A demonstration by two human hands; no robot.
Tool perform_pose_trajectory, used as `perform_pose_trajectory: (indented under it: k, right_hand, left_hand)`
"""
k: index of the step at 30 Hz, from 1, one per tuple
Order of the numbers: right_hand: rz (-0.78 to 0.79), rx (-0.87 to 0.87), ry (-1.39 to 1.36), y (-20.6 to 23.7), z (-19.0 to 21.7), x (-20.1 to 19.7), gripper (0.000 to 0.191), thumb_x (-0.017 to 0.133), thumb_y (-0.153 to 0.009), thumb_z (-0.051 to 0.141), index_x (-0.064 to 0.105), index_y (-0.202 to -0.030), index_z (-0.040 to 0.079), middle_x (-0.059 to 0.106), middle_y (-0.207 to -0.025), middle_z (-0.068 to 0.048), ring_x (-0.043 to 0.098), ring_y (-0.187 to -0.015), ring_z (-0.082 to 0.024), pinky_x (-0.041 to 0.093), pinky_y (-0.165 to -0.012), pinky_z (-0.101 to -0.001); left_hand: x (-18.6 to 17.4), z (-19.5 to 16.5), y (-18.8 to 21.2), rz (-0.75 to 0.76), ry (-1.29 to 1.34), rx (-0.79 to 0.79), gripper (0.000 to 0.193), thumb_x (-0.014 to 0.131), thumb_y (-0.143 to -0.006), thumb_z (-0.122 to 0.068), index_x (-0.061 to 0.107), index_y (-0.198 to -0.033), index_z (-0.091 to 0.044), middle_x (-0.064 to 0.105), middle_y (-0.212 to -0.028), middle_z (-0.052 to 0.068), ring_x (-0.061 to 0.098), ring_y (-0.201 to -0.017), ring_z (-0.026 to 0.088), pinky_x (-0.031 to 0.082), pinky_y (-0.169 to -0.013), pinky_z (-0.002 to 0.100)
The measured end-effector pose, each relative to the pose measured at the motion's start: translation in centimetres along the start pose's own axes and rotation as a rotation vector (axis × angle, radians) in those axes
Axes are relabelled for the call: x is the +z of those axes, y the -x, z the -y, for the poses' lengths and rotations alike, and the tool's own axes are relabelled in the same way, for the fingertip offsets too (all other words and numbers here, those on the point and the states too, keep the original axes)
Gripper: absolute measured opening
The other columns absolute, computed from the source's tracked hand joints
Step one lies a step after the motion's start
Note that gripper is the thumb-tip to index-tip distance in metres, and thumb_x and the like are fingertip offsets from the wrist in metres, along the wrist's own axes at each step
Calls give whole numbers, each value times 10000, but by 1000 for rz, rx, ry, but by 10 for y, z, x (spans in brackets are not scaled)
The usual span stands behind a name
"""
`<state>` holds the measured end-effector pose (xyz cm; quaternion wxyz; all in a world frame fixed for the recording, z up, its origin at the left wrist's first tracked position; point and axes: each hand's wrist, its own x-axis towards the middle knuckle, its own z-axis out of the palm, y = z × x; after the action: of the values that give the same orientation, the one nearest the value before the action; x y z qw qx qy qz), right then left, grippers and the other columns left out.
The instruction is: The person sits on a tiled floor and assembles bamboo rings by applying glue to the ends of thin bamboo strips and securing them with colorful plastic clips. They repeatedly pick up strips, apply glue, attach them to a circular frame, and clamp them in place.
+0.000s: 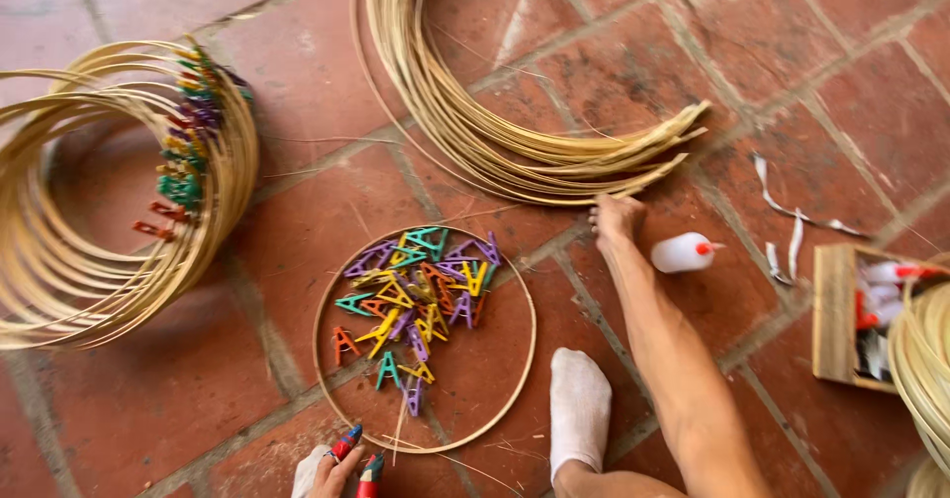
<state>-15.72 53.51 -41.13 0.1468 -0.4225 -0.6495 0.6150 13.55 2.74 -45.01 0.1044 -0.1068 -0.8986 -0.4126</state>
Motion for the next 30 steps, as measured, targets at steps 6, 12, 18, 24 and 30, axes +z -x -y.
perform_pose_trajectory:
  k: [6,12,18,24,30]
  right_hand:
    - [-27,231,-642,8,-56,-50,173,670,-905,47,571,-1047,49,697,-1006,-121,756,-872,-332,670,-723,-473]
    - [124,371,-763,8,-90,-90,208,650,-1015,170,593,-1167,41,687,-1042,-146,731,-980,-347,633,-849,-541]
    - [114,240,-884,59,-122,-145,116,534,-1025,210,525,-1122,148,667,-934,-86,711,-917,-313,586,-849,-539]
    - [174,128,-388,102,-213,-256,248,543,-1062,166,604,-1295,107,552,-773,-16,468,-550,-108,354,-430,-250]
    - [387,-272,118,101,-228,-265,409,638,-1032,165,662,-1405,0,547,-831,-33,463,-640,-89,382,-509,-238]
  left_hand:
    - [43,-22,-1,-205,347,-176,372,761,-820,3,700,-1185,-41,701,-1111,176,687,-921,212,538,-844,301]
    - [90,-82,28,-365,438,-642,316,774,-852,-6,756,-1166,21,756,-1089,171,717,-981,203,561,-863,309]
    - [102,-106,-14,-135,1014,-928,385,500,-974,-75,590,-1338,10,743,-1097,162,753,-925,339,636,-787,440]
    - [154,-99,-54,-234,1330,-1035,460,383,-1059,-216,360,-1470,-9,679,-1069,204,741,-834,334,644,-610,442]
    - [137,-70,-29,-324,497,-885,580,450,-992,5,427,-1537,-195,725,-1007,90,602,-559,101,475,-398,246]
